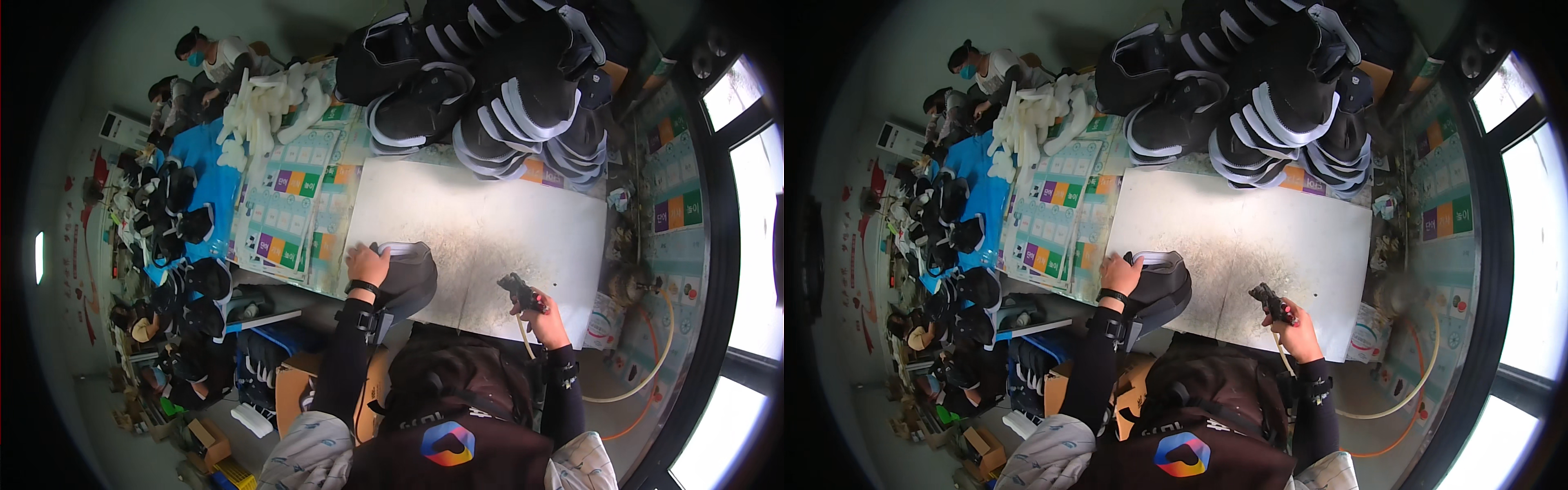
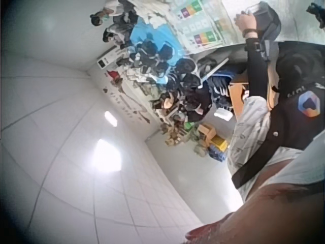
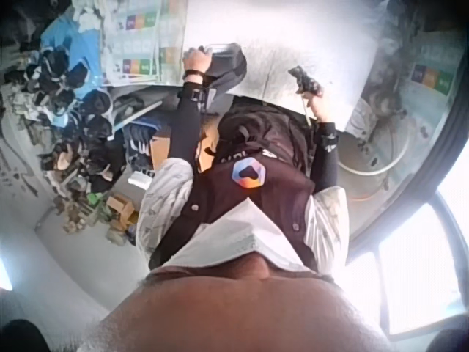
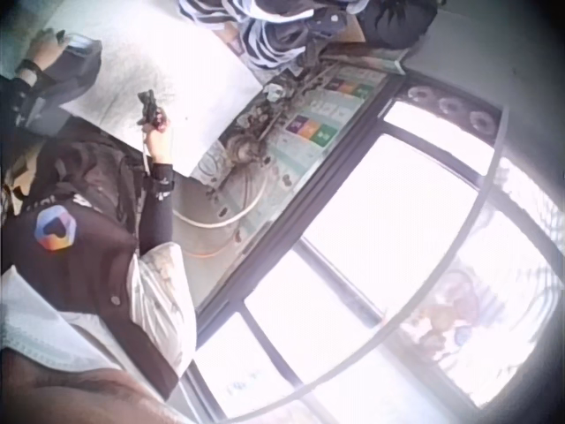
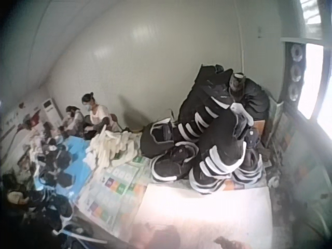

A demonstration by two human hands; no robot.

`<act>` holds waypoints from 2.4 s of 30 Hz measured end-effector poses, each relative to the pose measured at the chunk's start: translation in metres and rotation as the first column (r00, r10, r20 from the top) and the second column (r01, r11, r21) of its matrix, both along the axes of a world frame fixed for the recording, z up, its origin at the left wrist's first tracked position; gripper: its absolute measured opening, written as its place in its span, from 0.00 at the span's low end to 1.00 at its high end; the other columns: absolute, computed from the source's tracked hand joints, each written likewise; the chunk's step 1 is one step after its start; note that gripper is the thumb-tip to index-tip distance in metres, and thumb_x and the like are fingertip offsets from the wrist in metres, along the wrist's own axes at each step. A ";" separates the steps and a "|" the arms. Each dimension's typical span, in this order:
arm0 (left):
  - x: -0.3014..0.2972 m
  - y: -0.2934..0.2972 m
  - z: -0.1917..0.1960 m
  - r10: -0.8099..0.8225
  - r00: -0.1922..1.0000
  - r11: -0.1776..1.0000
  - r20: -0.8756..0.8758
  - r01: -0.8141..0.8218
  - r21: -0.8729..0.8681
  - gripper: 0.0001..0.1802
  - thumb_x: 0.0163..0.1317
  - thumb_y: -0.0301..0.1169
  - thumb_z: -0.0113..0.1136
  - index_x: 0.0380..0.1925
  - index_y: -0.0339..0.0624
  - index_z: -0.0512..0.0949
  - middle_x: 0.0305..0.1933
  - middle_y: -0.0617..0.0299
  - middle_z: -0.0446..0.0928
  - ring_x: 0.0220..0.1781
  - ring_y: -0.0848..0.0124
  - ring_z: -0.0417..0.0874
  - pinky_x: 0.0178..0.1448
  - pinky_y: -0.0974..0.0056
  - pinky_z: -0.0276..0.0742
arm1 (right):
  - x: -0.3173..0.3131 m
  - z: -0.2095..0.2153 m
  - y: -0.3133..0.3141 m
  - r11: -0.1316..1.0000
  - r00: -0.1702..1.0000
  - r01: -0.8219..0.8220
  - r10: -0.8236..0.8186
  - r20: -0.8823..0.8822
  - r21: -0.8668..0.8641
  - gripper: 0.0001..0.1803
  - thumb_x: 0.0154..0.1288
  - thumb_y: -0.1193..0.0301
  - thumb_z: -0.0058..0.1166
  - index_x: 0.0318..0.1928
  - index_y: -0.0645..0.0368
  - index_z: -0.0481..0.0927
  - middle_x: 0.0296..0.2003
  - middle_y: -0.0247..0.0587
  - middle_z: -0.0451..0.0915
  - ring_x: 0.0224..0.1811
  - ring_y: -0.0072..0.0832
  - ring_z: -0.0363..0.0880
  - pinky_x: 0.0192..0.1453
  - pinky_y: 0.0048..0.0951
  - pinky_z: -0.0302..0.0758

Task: Use a pneumatic air gun to clean and finish manufactured shoes.

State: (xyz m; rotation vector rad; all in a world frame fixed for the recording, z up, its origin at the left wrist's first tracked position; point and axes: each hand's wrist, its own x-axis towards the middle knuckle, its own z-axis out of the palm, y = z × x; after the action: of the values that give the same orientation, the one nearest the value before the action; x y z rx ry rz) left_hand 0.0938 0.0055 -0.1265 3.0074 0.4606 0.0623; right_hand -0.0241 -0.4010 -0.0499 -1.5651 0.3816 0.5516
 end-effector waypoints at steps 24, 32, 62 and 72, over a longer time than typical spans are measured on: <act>0.050 -0.131 0.000 -0.700 0.689 0.709 -0.187 0.640 -0.297 0.14 0.70 0.42 0.61 0.38 0.44 0.86 0.36 0.47 0.86 0.42 0.45 0.87 0.48 0.45 0.82 | 0.007 -0.031 0.063 0.848 0.881 -0.236 0.392 0.264 -0.474 0.15 0.57 0.71 0.54 0.46 0.58 0.80 0.32 0.60 0.83 0.40 0.61 0.82 0.47 0.58 0.77; 0.048 -0.125 0.002 -0.653 0.733 0.747 -0.188 0.582 -0.321 0.15 0.71 0.44 0.60 0.40 0.46 0.87 0.36 0.47 0.86 0.42 0.45 0.87 0.48 0.44 0.82 | 0.003 -0.040 0.063 0.804 0.868 -0.250 0.433 0.242 -0.539 0.14 0.56 0.70 0.55 0.44 0.57 0.81 0.30 0.60 0.83 0.38 0.61 0.83 0.46 0.58 0.78; 0.033 -0.102 0.041 -0.601 0.790 0.775 -0.122 0.539 -0.330 0.15 0.70 0.42 0.62 0.49 0.46 0.85 0.41 0.46 0.86 0.47 0.44 0.85 0.49 0.46 0.81 | -0.007 -0.022 0.059 0.879 0.878 -0.356 0.431 0.210 -0.317 0.20 0.57 0.71 0.56 0.51 0.61 0.83 0.39 0.60 0.86 0.44 0.55 0.86 0.49 0.49 0.80; 0.029 -0.094 0.095 -0.781 0.607 0.621 0.146 0.731 0.282 0.18 0.64 0.29 0.60 0.54 0.45 0.82 0.51 0.66 0.84 0.48 0.63 0.80 0.49 0.58 0.81 | -0.001 0.004 0.032 0.970 0.939 -0.103 0.169 0.300 -0.222 0.16 0.58 0.74 0.57 0.49 0.60 0.81 0.35 0.53 0.87 0.41 0.52 0.86 0.48 0.45 0.79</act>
State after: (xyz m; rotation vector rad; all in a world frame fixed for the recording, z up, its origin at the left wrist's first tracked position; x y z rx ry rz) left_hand 0.1226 -0.0885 -0.0312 3.0181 -0.9324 0.4426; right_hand -0.0254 -0.3688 -0.0456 -1.8548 0.0845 0.3644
